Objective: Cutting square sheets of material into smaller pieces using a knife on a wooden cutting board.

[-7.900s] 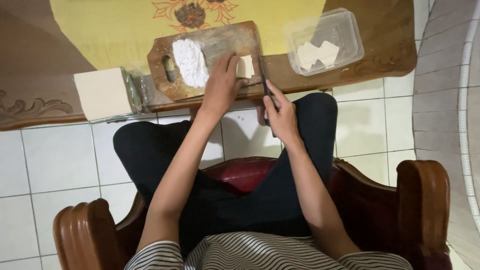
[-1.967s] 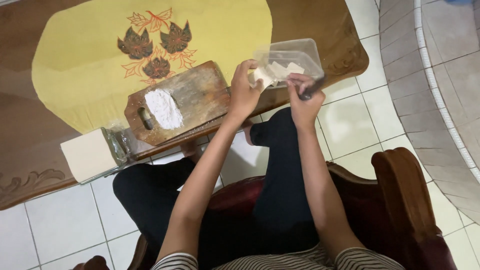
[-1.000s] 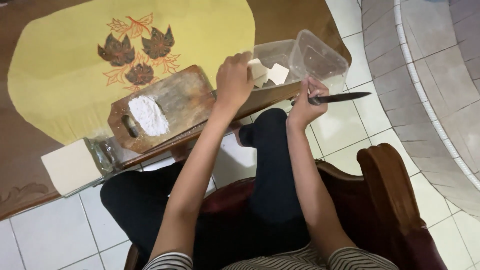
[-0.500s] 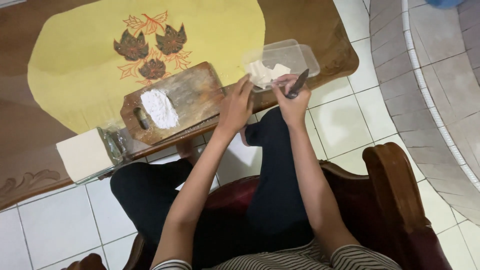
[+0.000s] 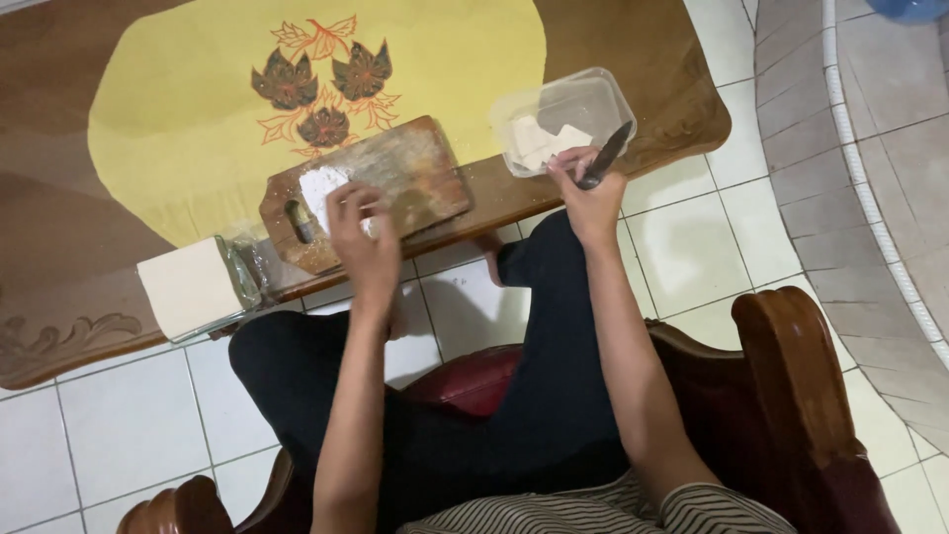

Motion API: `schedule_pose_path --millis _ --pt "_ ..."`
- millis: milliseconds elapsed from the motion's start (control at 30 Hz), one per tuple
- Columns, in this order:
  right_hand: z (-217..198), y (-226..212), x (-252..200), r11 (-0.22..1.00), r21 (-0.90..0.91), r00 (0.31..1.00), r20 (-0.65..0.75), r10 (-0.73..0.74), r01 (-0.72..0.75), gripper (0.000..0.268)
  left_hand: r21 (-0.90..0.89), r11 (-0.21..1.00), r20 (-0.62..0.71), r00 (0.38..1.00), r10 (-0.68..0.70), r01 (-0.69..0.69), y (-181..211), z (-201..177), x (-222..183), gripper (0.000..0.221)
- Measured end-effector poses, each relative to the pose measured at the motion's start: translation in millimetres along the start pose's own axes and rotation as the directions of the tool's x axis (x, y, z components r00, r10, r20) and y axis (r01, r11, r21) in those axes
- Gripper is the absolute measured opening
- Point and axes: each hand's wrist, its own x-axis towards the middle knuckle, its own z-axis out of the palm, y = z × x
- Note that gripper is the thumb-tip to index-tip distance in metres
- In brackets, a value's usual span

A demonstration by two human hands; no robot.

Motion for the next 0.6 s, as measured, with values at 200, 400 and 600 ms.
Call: schedule_pose_path --millis 200,400,600 --pt "-2 1 1 0.988 -0.064 0.988 -0.059 0.139 -0.143 0.037 0.041 0.999 -0.179 0.984 -0.025 0.033 -22 -48 15 0.024" --pt "0 15 2 0.979 -0.047 0.98 -0.041 0.195 -0.196 0.036 0.055 0.997 -0.241 0.97 -0.031 0.046 -19 -65 16 0.018" --pt "1 5 1 0.979 0.002 0.979 -0.012 0.202 -0.202 0.037 -0.021 0.999 -0.144 0.989 -0.044 0.042 -2 -55 13 0.016"
